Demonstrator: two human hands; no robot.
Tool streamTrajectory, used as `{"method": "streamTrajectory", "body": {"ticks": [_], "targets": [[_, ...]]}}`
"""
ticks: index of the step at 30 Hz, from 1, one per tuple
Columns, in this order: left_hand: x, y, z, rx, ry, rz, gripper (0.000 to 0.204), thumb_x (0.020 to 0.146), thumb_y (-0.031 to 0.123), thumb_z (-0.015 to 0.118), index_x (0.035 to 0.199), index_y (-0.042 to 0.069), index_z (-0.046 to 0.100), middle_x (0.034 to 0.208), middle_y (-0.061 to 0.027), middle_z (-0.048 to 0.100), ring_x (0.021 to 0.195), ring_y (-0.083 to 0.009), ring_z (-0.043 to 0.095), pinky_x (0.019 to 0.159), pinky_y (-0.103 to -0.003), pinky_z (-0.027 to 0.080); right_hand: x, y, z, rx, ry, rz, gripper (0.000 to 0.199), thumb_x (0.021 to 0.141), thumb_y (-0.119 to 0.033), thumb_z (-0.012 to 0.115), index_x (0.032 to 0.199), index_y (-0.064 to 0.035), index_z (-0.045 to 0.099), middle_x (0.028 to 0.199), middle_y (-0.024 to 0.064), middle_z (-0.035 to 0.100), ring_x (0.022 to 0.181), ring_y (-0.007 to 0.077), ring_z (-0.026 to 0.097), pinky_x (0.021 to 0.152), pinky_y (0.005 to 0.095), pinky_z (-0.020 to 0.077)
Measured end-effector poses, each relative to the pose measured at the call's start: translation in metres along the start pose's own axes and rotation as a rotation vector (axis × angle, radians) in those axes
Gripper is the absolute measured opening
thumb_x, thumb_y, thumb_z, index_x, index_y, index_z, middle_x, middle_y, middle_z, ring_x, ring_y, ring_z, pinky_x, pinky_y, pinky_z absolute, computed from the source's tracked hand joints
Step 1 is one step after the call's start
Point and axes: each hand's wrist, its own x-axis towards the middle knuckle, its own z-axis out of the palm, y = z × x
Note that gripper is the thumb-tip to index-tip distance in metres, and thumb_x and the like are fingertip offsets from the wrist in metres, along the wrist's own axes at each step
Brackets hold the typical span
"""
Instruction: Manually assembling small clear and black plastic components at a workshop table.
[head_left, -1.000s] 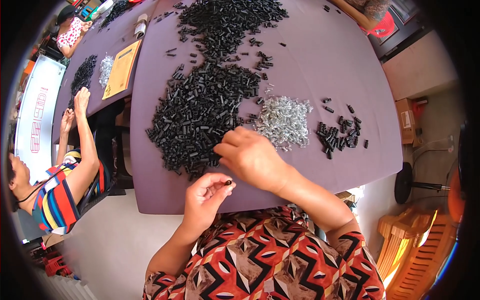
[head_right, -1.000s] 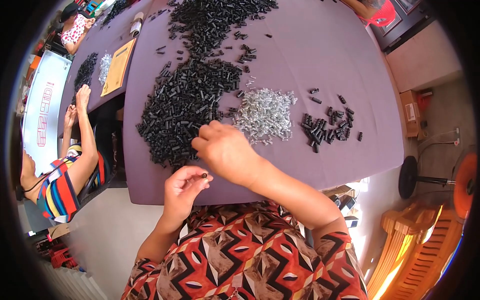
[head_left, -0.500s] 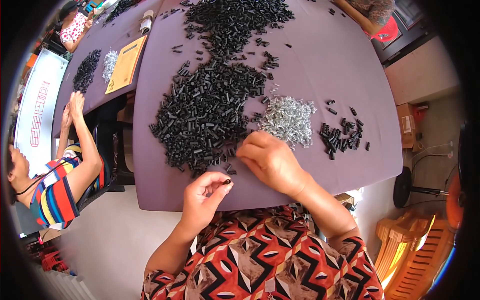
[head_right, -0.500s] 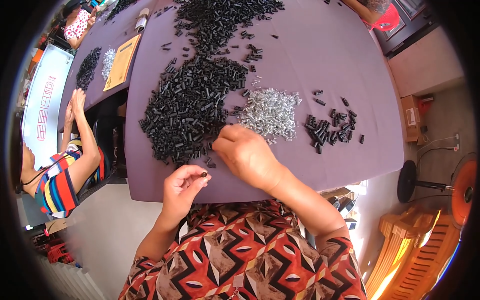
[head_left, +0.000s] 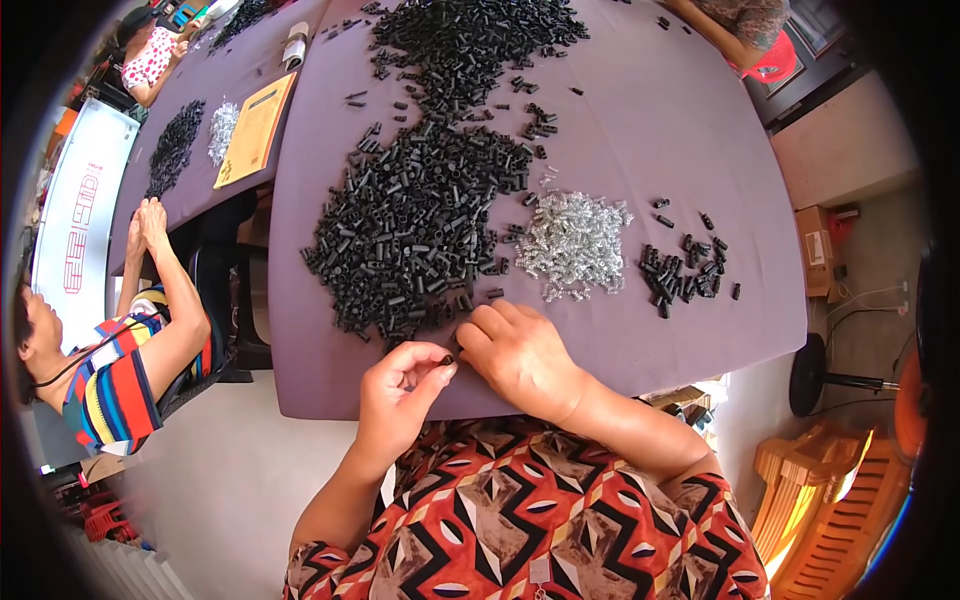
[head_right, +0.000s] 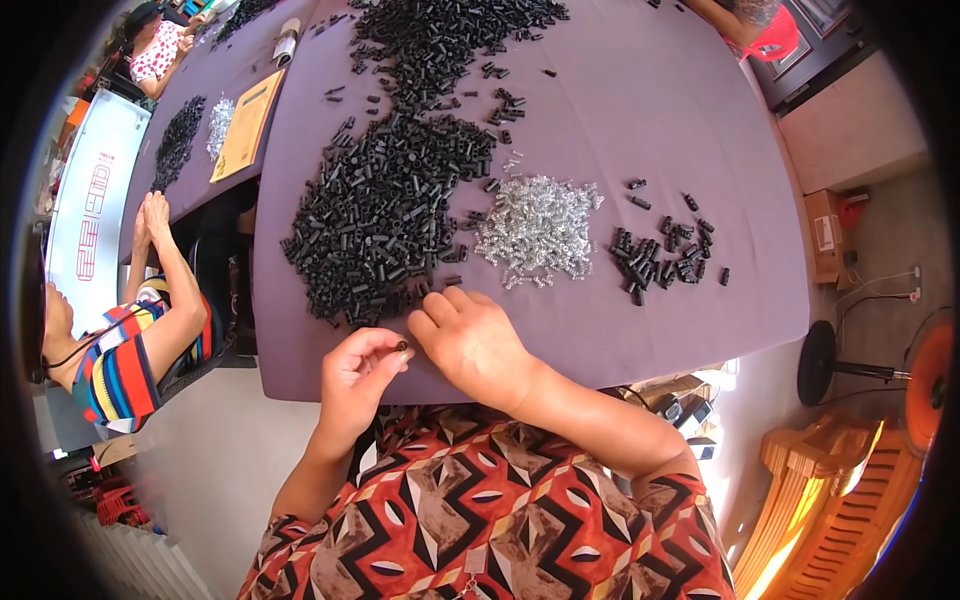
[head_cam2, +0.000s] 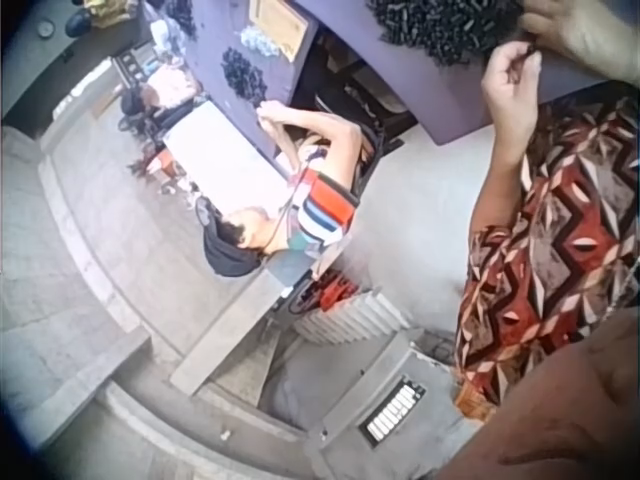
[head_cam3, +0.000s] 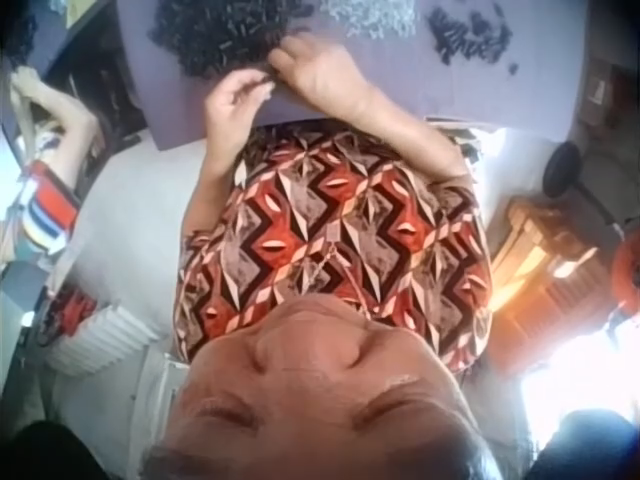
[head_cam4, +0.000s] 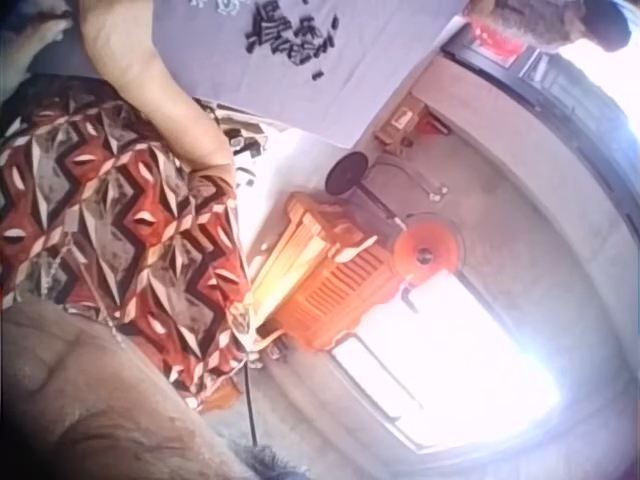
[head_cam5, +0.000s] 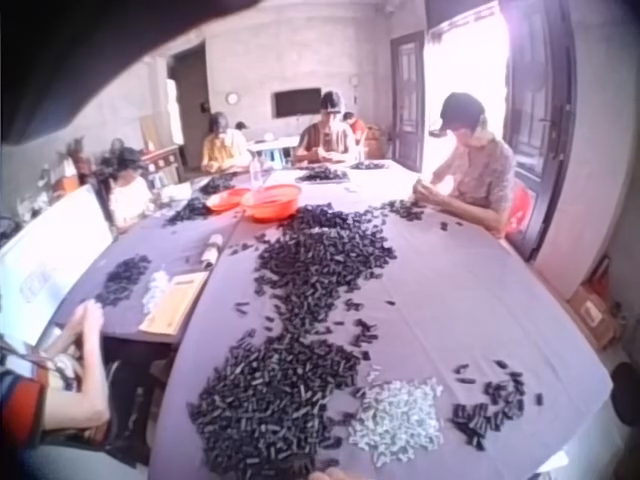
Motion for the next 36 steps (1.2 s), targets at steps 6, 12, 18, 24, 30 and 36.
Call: {"method": "streamTrajectory", "body": {"ticks": [6,12,18,24,30,36], "targets": [[-0.001,-0.001,0.002,0.033,0.006,-0.01,0.013,0.095,0.003,0.071,0.107,-0.001,0.069,0.095,0.0019,0.067,0.083,-0.0038,0.06,0.075,-0.021,0.049,-0.005,0.008,0.0,0.081,0.052,-0.047,0.013,0.076,-0.011,0.069,0.084,-0.0075,0.06,0.085,0.0076,0.056,0.081,0.0277,0.06,0.07,0.0399,0.0496],[0.0,0.007,0.018,-0.002,-0.068,-0.014,0.014,0.094,0.002,0.071,0.108,-0.001,0.069,0.096,0.0011,0.068,0.085,-0.0041,0.06,0.076,-0.021,0.049,-0.02,0.007,-0.03,0.768,-0.06,0.36,0.017,0.088,0.003,0.071,0.104,0.0003,0.066,0.093,0.0107,0.067,0.079,0.023,0.07,0.07,0.0305,0.0552],[0.006,0.013,0.03,0.016,-0.176,-0.037,0.016,0.096,-0.003,0.068,0.112,-0.003,0.065,0.1,-0.0027,0.067,0.09,-0.0079,0.063,0.081,-0.023,0.051,-0.041,0.018,-0.037,1.169,-0.095,0.481,0.011,0.092,0.006,0.069,0.103,0.0024,0.07,0.103,0.0062,0.067,0.097,0.0143,0.066,0.086,0.0277,0.0541],[0.008,0.017,0.042,0.152,-0.186,0.024,0.015,0.095,-0.002,0.07,0.11,-0.003,0.067,0.101,-0.0022,0.067,0.091,-0.007,0.062,0.082,-0.023,0.05,-0.048,0.02,-0.043,1.161,-0.082,0.566,0.01,0.092,0.008,0.067,0.1,0.0031,0.071,0.105,0.007,0.066,0.098,0.0152,0.066,0.088,0.028,0.053],[0.009,0.021,0.048,0.415,-0.132,0.235,0.016,0.089,0.001,0.075,0.104,-0.001,0.069,0.093,-0.0096,0.071,0.079,-0.0159,0.068,0.071,-0.029,0.055,-0.045,0.021,-0.049,0.821,-0.072,0.339,0.01,0.089,0.006,0.069,0.098,0.0014,0.07,0.096,0.0069,0.07,0.092,0.0135,0.067,0.079,0.0278,0.0553],[0.018,0.013,0.057,0.735,-0.021,0.705,0.02,0.079,-0.003,0.074,0.096,0.003,0.066,0.086,-0.0128,0.068,0.075,-0.0362,0.066,0.065,-0.042,0.053,-0.043,0.011,-0.042,0.796,-0.015,0.477,0.009,0.089,0.004,0.071,0.097,0.0014,0.07,0.095,0.0071,0.071,0.085,0.0136,0.069,0.07,0.0267,0.0562]]}}
